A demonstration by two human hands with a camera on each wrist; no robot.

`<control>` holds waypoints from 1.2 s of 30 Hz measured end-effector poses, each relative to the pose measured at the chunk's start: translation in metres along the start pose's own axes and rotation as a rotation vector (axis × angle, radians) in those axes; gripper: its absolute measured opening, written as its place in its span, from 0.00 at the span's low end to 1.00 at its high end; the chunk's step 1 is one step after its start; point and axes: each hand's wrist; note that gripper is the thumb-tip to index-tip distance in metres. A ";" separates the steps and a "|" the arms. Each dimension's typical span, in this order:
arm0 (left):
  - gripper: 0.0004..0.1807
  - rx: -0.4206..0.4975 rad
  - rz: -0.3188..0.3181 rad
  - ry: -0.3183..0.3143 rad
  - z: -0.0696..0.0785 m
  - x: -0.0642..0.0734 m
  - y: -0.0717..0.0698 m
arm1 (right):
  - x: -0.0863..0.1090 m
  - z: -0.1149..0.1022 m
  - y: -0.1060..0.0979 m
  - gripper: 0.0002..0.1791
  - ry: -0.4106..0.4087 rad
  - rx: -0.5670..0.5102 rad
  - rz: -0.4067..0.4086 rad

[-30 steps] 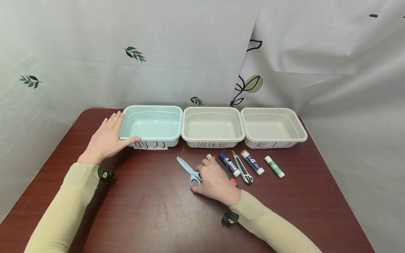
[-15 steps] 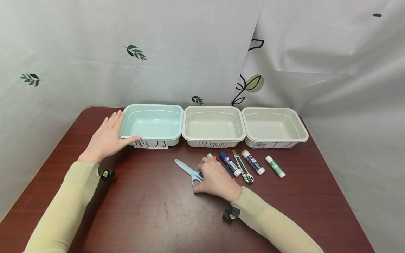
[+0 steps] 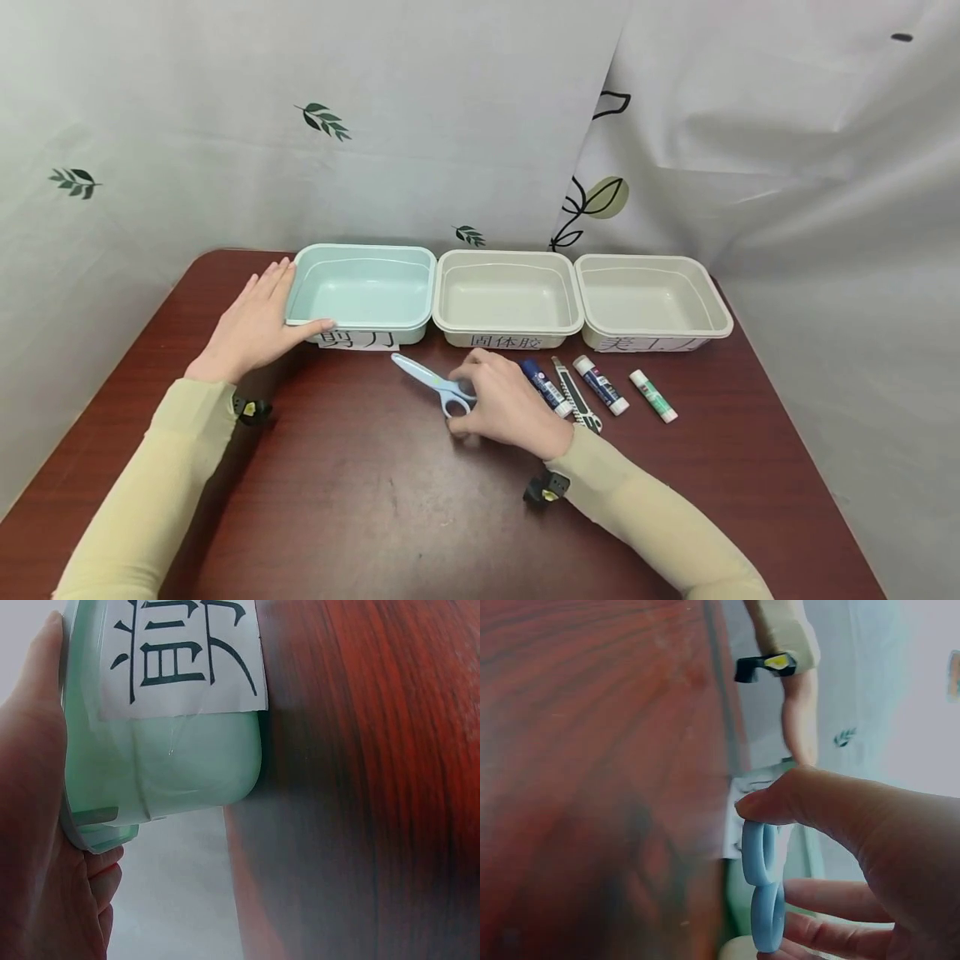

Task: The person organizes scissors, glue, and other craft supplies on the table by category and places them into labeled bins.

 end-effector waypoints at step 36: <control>0.66 0.016 -0.003 -0.006 -0.001 -0.001 0.001 | -0.160 -0.036 -0.036 0.29 0.034 -0.109 0.033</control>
Point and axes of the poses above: each hand's wrist, its own x-axis away from the middle knuckle, its own y-axis out of the palm, z = x × y, and after that the axes turned 10 degrees about y, right-handed
